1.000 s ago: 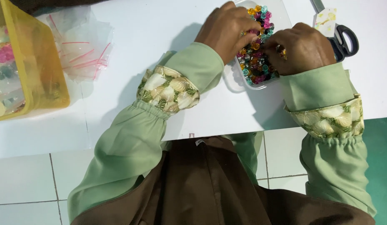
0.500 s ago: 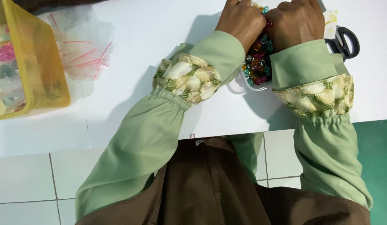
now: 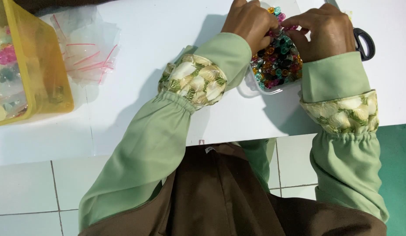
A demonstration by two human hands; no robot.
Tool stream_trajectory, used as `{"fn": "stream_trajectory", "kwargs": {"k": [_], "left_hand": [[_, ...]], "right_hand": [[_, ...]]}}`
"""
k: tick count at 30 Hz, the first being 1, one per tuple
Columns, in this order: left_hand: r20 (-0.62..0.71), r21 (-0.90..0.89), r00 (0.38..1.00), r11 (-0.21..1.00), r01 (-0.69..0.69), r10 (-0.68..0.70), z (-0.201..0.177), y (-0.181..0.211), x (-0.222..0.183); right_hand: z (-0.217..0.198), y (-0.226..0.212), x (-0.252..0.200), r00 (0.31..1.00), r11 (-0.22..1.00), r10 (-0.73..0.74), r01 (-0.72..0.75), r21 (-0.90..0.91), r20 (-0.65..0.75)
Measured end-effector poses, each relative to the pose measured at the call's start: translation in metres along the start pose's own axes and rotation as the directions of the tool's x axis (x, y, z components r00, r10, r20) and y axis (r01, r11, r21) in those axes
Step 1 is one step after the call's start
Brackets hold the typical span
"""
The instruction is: The person picks up pink beads from a flat surface and places them into a small clear plastic bag. They then pick up silver-colored circular items and place them into another small clear plastic bag.
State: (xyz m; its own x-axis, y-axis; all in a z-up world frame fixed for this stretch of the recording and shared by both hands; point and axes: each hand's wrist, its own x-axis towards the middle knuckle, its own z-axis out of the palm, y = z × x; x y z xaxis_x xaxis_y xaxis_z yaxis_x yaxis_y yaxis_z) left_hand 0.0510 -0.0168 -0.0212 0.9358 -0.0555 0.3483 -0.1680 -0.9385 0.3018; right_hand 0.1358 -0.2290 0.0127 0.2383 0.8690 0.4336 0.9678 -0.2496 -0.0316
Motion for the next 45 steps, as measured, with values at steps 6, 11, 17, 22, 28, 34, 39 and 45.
{"fn": "stream_trajectory", "kwargs": {"k": [6,11,17,22,28,34,39,45], "left_hand": [[-0.134,-0.141,0.990,0.988,-0.059,0.040,-0.016,-0.004,-0.008],[-0.252,-0.208,0.964,0.967,-0.145,0.091,-0.070,-0.009,-0.040],[-0.246,-0.153,0.966,0.981,-0.118,0.077,-0.136,-0.039,-0.122],[-0.223,-0.186,0.975,0.982,-0.039,-0.003,-0.138,-0.066,-0.178],[-0.166,-0.304,0.986,0.952,-0.044,-0.008,-0.097,-0.085,-0.207],[-0.046,-0.335,0.999,0.942,-0.010,-0.006,-0.090,-0.096,-0.214],[-0.091,-0.364,0.996,0.930,-0.044,0.012,-0.085,-0.102,-0.218],[-0.137,-0.361,0.988,0.925,-0.119,0.073,-0.071,-0.099,-0.215]], "right_hand": [[-0.006,0.000,-0.011,1.000,0.999,-0.014,0.015,0.031,-0.019],[-0.037,-0.047,0.007,0.999,0.992,-0.008,0.014,0.121,-0.050],[-0.039,-0.133,0.032,0.995,0.916,-0.015,0.054,0.397,-0.101],[0.011,-0.166,0.046,0.984,0.853,-0.151,0.177,0.491,-0.093],[0.044,-0.178,0.053,0.987,0.890,-0.163,0.150,0.430,-0.006],[0.040,-0.170,0.052,0.995,0.859,-0.102,0.079,0.506,0.019],[0.047,-0.169,0.054,0.996,0.910,-0.088,0.075,0.409,0.013],[0.059,-0.170,0.050,0.991,0.880,-0.083,0.024,0.474,0.104]]}}
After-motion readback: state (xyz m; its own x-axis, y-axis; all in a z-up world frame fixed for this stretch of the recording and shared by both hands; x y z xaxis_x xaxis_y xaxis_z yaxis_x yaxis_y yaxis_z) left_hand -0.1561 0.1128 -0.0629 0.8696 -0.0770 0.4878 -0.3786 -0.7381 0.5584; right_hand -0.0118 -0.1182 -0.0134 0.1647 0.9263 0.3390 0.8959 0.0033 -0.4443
